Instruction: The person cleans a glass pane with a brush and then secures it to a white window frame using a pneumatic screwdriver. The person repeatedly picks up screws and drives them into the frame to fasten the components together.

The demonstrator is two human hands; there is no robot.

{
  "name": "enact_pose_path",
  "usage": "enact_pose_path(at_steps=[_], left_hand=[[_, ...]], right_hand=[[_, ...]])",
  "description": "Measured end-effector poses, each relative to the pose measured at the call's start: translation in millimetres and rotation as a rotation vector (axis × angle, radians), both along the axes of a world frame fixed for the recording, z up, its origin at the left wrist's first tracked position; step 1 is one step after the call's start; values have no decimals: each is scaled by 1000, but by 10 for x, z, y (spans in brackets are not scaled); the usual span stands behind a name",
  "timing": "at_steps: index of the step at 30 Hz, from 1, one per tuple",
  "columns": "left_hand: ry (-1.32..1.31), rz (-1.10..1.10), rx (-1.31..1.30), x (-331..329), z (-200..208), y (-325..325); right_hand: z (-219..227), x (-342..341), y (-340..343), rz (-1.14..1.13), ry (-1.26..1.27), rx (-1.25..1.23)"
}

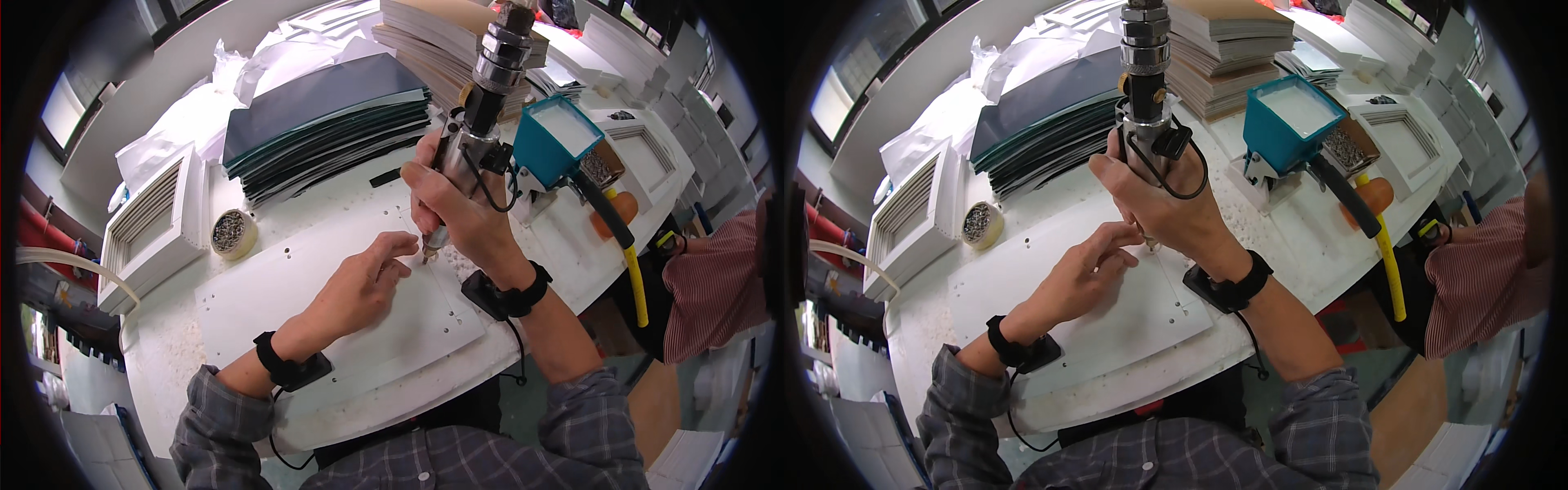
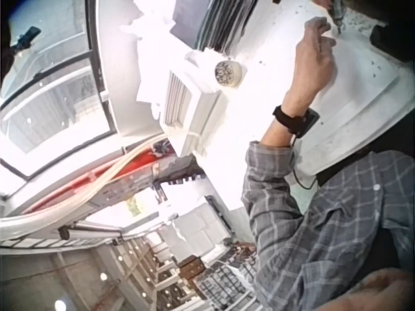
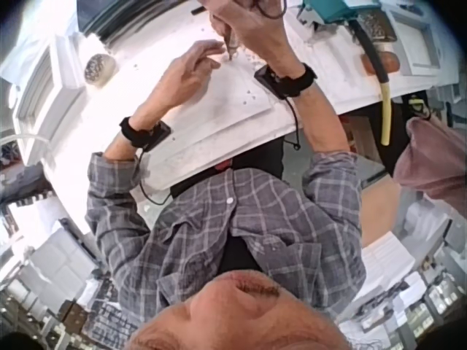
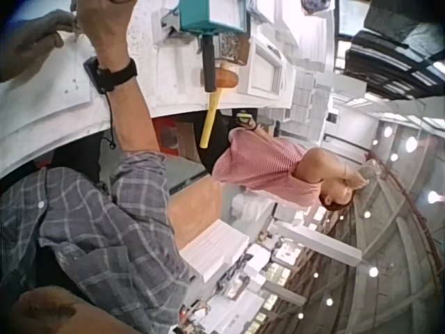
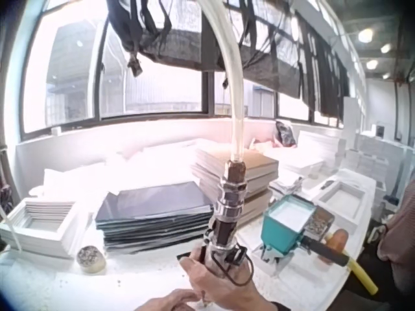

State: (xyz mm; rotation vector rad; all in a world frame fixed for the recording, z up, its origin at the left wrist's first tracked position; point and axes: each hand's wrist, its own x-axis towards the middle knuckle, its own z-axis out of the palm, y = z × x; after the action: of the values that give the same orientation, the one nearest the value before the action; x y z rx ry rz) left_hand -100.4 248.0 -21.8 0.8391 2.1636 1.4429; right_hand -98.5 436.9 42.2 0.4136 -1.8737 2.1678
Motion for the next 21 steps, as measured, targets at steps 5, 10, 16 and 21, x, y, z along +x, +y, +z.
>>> enact_pose_path(at_steps=[5,10,16,21], left_hand=[[253,281,-174,-71,383,-520],[453,294,-486,95,223,-979],[737,175,-530,258,96,-891],[912,94,-662,268,42,-838]], right_hand=[[119,69,36,-47,168,-133],[188,170,106,-72,249,-92],[171,262,105,-38,210,-160],[175,260,132,-5,220,-206]])
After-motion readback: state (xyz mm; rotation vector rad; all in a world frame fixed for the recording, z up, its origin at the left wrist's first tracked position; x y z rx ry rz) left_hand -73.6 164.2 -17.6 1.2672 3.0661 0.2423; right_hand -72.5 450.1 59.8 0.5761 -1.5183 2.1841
